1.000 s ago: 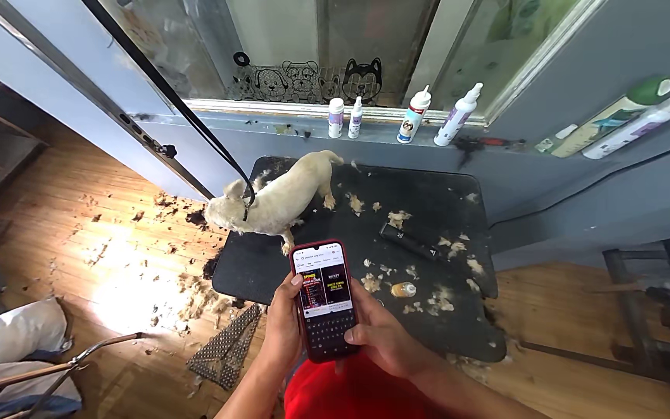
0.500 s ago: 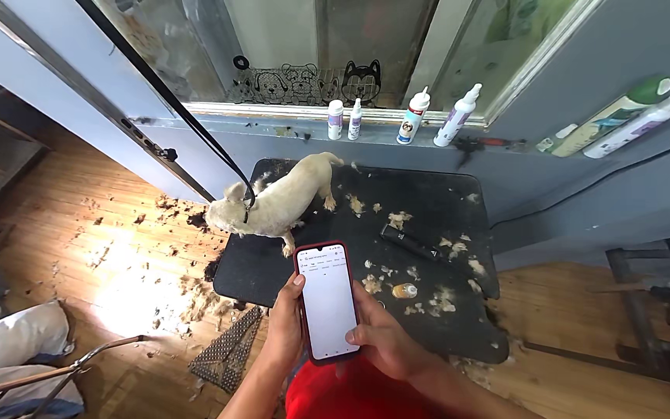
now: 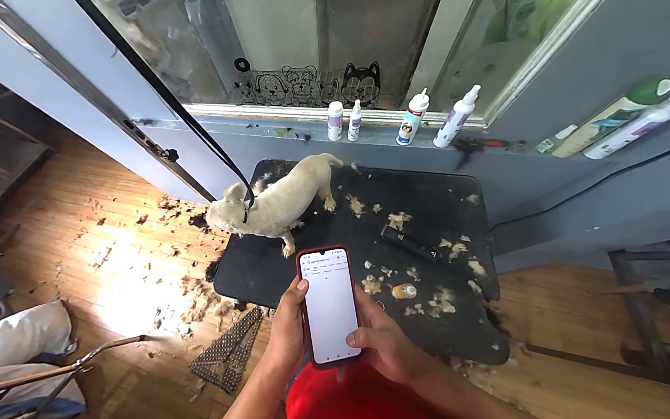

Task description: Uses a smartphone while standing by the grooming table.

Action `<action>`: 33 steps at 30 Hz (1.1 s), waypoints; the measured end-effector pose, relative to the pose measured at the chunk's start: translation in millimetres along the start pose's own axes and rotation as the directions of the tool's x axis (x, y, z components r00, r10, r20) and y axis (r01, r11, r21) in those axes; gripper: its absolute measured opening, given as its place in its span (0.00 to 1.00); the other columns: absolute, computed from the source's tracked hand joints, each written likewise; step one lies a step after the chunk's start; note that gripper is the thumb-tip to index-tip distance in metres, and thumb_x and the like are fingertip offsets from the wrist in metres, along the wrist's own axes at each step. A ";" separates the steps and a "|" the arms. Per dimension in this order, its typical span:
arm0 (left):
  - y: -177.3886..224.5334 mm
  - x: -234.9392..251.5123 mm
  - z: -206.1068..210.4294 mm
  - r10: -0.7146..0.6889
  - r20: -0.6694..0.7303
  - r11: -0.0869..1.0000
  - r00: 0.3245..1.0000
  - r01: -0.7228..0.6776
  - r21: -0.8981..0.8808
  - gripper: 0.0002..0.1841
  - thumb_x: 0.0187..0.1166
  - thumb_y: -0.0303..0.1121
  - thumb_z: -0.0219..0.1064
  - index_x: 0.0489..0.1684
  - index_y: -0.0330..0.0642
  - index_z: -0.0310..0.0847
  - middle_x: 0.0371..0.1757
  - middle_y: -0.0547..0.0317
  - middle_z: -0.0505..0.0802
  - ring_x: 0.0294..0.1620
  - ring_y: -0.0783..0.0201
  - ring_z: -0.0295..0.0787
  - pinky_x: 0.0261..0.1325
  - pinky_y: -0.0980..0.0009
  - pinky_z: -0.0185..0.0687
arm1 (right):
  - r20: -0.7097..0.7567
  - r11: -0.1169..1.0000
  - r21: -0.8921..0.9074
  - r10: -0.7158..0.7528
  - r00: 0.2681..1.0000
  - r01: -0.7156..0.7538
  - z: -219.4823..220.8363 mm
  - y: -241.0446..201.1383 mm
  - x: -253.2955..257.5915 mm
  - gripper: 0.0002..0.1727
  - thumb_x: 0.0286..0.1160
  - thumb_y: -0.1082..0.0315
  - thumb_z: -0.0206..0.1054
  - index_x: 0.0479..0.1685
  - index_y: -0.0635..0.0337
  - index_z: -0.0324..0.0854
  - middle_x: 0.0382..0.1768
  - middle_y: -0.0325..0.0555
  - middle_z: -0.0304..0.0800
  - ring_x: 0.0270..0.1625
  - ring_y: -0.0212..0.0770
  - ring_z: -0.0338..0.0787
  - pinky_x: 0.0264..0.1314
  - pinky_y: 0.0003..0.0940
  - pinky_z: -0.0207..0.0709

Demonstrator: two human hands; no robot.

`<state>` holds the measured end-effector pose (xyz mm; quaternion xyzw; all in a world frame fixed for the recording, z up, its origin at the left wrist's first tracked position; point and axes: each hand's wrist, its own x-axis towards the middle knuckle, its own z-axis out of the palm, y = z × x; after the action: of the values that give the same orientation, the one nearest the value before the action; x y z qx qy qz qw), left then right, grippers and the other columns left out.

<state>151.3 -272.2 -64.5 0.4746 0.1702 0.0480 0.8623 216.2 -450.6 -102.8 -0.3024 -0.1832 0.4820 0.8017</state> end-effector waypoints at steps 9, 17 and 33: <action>-1.6 0.1 -0.7 0.009 0.023 1.000 1.000 -0.009 -0.014 0.31 0.86 0.57 0.53 0.72 0.39 0.76 0.53 0.42 0.94 0.55 0.56 0.95 0.63 0.56 0.90 | 0.007 1.000 0.008 -0.001 1.000 0.001 0.3 0.1 -1.0 0.45 0.72 0.81 0.56 0.93 0.49 0.42 0.74 0.63 0.78 0.67 0.67 0.87 0.46 0.64 0.91; -3.3 1.1 -3.6 -0.002 0.060 0.999 0.998 0.004 -0.039 0.29 0.87 0.54 0.52 0.72 0.37 0.75 0.54 0.40 0.93 0.56 0.54 0.94 0.64 0.54 0.89 | 0.024 0.999 0.042 0.003 1.000 -0.004 2.3 -0.1 -0.8 0.44 0.76 0.80 0.56 0.93 0.48 0.41 0.72 0.65 0.78 0.65 0.67 0.88 0.47 0.64 0.91; -1.2 -0.1 -4.4 -0.019 0.048 0.999 0.999 0.021 -0.042 0.25 0.87 0.44 0.48 0.74 0.38 0.73 0.54 0.39 0.93 0.56 0.53 0.94 0.63 0.54 0.89 | 0.052 0.999 0.046 0.010 0.999 -0.013 2.1 0.4 1.2 0.40 0.80 0.75 0.54 0.93 0.48 0.44 0.72 0.67 0.78 0.65 0.68 0.88 0.46 0.64 0.91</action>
<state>149.6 -269.4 -67.6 0.4555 0.1532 0.0315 0.8764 215.2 -448.8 -101.4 -0.2722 -0.1910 0.4983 0.8007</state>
